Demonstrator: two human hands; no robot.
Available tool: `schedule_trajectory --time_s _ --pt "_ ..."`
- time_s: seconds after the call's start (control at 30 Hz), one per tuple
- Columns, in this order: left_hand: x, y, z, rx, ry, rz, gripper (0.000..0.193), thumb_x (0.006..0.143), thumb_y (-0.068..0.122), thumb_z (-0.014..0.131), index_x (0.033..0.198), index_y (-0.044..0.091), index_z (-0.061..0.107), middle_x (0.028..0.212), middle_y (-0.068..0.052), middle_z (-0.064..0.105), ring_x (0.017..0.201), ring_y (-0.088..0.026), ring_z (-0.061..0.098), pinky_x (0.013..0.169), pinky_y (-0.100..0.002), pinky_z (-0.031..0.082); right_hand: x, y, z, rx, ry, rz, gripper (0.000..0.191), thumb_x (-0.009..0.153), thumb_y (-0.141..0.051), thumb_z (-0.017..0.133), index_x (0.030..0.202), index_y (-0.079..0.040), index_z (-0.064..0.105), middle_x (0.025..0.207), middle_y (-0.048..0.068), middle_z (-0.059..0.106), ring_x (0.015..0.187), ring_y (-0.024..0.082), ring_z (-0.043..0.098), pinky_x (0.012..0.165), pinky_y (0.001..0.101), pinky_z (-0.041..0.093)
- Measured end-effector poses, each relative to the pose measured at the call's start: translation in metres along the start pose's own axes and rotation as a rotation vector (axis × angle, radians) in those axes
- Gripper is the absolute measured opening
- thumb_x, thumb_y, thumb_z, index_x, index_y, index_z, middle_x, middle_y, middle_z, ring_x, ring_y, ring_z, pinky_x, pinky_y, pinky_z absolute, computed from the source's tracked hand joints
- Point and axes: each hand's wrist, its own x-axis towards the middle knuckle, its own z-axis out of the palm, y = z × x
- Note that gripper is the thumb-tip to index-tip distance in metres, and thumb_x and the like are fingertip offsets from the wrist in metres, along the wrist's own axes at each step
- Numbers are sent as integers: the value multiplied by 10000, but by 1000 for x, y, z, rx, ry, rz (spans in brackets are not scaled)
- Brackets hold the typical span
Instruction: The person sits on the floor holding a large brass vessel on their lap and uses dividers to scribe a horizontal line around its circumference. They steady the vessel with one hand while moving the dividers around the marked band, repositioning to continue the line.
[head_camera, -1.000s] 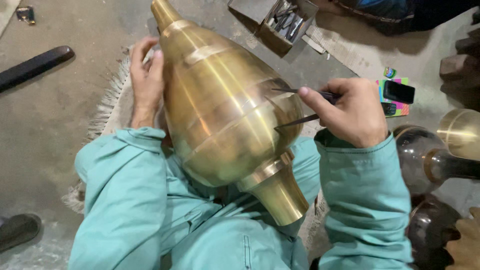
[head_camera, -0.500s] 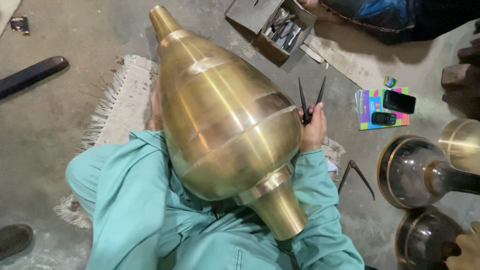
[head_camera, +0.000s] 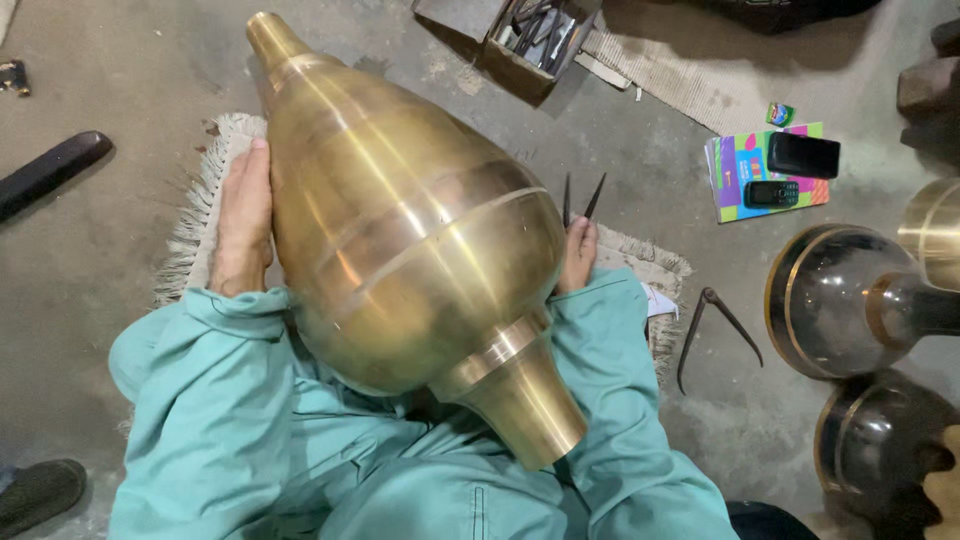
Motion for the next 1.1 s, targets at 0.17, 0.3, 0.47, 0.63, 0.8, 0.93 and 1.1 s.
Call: schedule_trajectory --time_s 0.17,0.3,0.47,0.63,0.8,0.93,1.1 --pt "-57 30 2 594 -19 729 411 1051 187 731 1387 -14 606 1458 -236 577 1371 -376 564 1144 -437 459 11 -48 -64 -97 -156 -77 274 1161 -320 503 1072 -67 560 801 30 546 648 105 520 590 265 458" --pt "-100 75 40 618 -277 856 357 1028 173 747 1325 14 630 1413 -201 610 1341 -370 610 1145 -423 494 5 -140 -97 -600 -368 -518 183 1075 -45 642 1225 59 637 1198 105 533 859 143 550 738 255 465" --pt "-130 101 124 543 -502 926 262 1068 107 665 1317 29 642 1393 -168 630 1290 -353 647 1084 -406 543 -8 -230 -95 -736 -522 -457 194 986 64 648 1179 45 664 1164 134 623 908 138 618 793 248 513" --pt "-140 115 169 567 -568 1018 236 1081 69 638 1314 32 627 1334 -168 655 1215 -352 674 1014 -410 570 6 -255 -88 -563 -684 -508 352 919 -32 758 1206 6 558 1088 52 643 987 102 680 827 242 565" --pt "-159 119 187 583 -809 894 313 1024 129 684 1310 29 604 1192 -140 711 1043 -291 755 883 -363 606 22 -249 -79 -769 -864 -754 260 976 -19 836 1176 -14 670 977 103 681 865 168 710 738 284 562" --pt "-164 114 196 729 -761 885 307 1014 123 667 1304 34 619 1105 -150 727 995 -342 725 825 -408 580 37 -237 -64 -659 -925 -902 242 975 8 806 1155 2 645 1009 117 696 865 242 672 742 339 561" --pt "-161 104 197 735 -708 894 316 1017 130 666 1308 24 606 1131 -182 708 992 -368 716 814 -417 583 49 -227 -57 -634 -953 -949 264 964 -12 819 1165 9 649 1022 116 701 864 275 656 748 373 553"
